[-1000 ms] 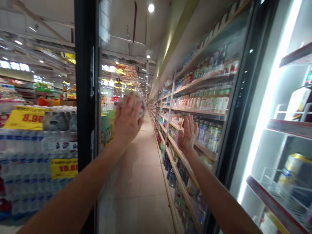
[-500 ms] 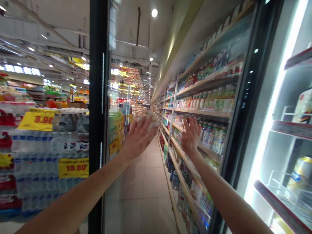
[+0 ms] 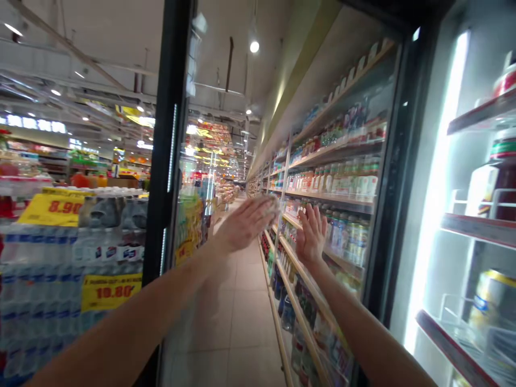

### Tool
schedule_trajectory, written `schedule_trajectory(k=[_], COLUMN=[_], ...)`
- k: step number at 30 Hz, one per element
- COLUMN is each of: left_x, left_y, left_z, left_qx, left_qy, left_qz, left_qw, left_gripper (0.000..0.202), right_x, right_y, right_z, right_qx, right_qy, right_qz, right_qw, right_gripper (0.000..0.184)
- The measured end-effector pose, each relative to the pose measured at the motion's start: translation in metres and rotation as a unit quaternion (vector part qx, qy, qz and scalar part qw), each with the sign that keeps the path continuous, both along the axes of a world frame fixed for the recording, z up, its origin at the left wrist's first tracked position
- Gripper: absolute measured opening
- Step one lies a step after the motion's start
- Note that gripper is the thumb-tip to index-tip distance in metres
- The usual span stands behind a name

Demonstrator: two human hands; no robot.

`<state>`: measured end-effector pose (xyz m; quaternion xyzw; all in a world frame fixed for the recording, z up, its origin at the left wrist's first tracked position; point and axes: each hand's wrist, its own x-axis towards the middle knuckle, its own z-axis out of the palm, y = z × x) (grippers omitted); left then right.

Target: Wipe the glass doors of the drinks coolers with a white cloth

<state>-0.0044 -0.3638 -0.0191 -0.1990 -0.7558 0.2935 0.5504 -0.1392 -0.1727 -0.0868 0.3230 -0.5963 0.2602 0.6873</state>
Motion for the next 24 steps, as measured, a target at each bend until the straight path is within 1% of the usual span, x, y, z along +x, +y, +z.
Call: schedule_trajectory(k=[1, 3, 4, 5, 6, 7, 8, 9, 10, 11, 12, 13, 14, 15, 16, 17, 18, 19, 20, 21, 22, 24], left_x=[-0.001, -0.002, -0.003, -0.005, -0.007, -0.009, -0.011, -0.012, -0.011, -0.011, -0.01, -0.008, -0.008, -0.008, -0.008, -0.01, -0.013, -0.015, -0.018, -0.021, -0.023, -0.027], left_y=[-0.001, -0.005, -0.006, -0.005, -0.004, -0.002, 0.0, 0.002, 0.002, 0.002, 0.001, 0.0, 0.001, 0.003, 0.006, 0.009, 0.014, 0.018, 0.022, 0.025, 0.027, 0.031], left_z=[0.009, 0.027, 0.031, 0.033, 0.032, 0.029, 0.027, 0.026, 0.028, 0.032, 0.038, 0.044, 0.047, 0.049, 0.046, 0.042, 0.036, 0.031, 0.028, 0.028, 0.031, 0.042], left_qx=[0.052, 0.182, 0.214, 0.208, 0.166, 0.097, 0.023, -0.034, -0.06, -0.048, 0.001, 0.071, 0.137, 0.178, 0.179, 0.14, 0.074, 0.004, -0.043, -0.055, -0.031, 0.059], left_qy=[0.036, 0.118, 0.134, 0.123, 0.087, 0.036, -0.016, -0.056, -0.074, -0.064, -0.027, 0.027, 0.079, 0.111, 0.113, 0.083, 0.032, -0.022, -0.059, -0.068, -0.051, 0.013], left_qz=[0.006, 0.013, 0.011, 0.004, -0.006, -0.02, -0.034, -0.045, -0.051, -0.052, -0.048, -0.04, -0.031, -0.024, -0.02, -0.019, -0.022, -0.025, -0.028, -0.031, -0.034, -0.043], left_qw=[0.998, 0.976, 0.967, 0.97, 0.982, 0.994, 0.999, 0.997, 0.994, 0.995, 0.999, 0.996, 0.987, 0.978, 0.977, 0.986, 0.997, 0.999, 0.997, 0.996, 0.998, 0.997], left_gripper=[0.041, 0.043, 0.044, 0.044, 0.042, 0.04, 0.039, 0.038, 0.039, 0.039, 0.04, 0.041, 0.042, 0.041, 0.041, 0.039, 0.038, 0.038, 0.038, 0.039, 0.041, 0.044], right_x=[0.0, -0.001, -0.001, -0.002, -0.002, -0.002, -0.002, -0.003, -0.003, -0.003, -0.003, -0.004, -0.004, -0.005, -0.005, -0.006, -0.006, -0.006, -0.006, -0.006, -0.006, -0.005], right_y=[0.0, 0.0, 0.0, 0.0, 0.0, 0.0, 0.0, 0.0, 0.0, 0.0, 0.0, 0.0, 0.0, 0.0, 0.0, 0.0, 0.0, -0.001, -0.001, -0.002, -0.003, -0.005], right_z=[0.0, -0.001, -0.001, -0.001, -0.001, -0.001, -0.002, -0.001, -0.001, -0.001, -0.001, -0.001, -0.001, -0.001, -0.002, -0.002, -0.002, -0.003, -0.003, -0.004, -0.004, -0.003], right_qx=[0.0, -0.002, -0.002, -0.001, -0.001, 0.0, 0.002, 0.003, 0.003, 0.001, 0.001, 0.001, -0.001, -0.003, -0.006, -0.007, -0.009, -0.011, -0.015, -0.022, -0.031, -0.052], right_qy=[-0.004, -0.009, -0.01, -0.011, -0.012, -0.014, -0.015, -0.015, -0.014, -0.01, -0.004, 0.002, 0.004, 0.004, 0.004, 0.003, 0.003, 0.004, 0.006, 0.007, 0.005, -0.001], right_qz=[0.002, 0.003, 0.004, 0.004, 0.004, 0.003, 0.004, 0.004, 0.006, 0.009, 0.013, 0.017, 0.02, 0.022, 0.024, 0.025, 0.027, 0.029, 0.03, 0.03, 0.03, 0.036], right_qw=[1.0, 1.0, 1.0, 1.0, 1.0, 1.0, 1.0, 1.0, 1.0, 1.0, 1.0, 1.0, 1.0, 1.0, 1.0, 1.0, 1.0, 1.0, 0.999, 0.999, 0.999, 0.998], right_gripper=[0.046, 0.047, 0.047, 0.047, 0.048, 0.048, 0.047, 0.047, 0.047, 0.047, 0.048, 0.048, 0.048, 0.049, 0.05, 0.05, 0.051, 0.052, 0.052, 0.053, 0.053, 0.054])
